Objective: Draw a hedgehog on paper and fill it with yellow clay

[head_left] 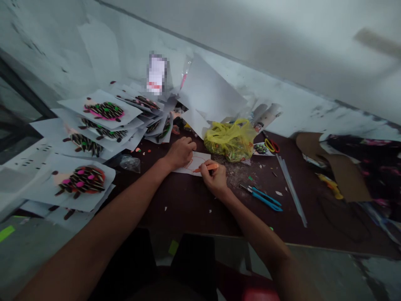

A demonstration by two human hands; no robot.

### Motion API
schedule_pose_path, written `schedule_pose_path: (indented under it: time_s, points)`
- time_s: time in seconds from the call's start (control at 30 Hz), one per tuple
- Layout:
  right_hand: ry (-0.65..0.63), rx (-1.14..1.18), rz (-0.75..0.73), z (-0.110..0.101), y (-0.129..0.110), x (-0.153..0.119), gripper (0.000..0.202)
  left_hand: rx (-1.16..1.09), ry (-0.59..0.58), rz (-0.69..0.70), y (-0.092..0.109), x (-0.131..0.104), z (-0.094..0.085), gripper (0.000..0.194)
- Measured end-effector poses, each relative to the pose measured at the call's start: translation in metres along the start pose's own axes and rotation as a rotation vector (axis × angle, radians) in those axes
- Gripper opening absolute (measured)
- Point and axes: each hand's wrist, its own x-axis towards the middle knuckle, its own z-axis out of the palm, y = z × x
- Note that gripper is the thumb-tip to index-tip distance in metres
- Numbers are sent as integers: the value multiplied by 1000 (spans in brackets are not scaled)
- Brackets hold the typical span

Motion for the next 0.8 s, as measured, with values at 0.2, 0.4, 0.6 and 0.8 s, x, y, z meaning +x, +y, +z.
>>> schedule_pose_path:
  time_s: [0.2,0.4,0.6,0.8]
  points:
    - [21,-36,4,-1,0,2,31,-10,-4,-1,-1,0,1,22]
    - [12,-63,-13,0,1,1,31,-12,7,0,-1,0,1,23]
    - [-18,-66,17,-1,-2,1,30,-7,25,-3,-1,0,3,20]
    - [11,7,52,-6,-4,4,33,-42,26,-5,-4,0,5,21]
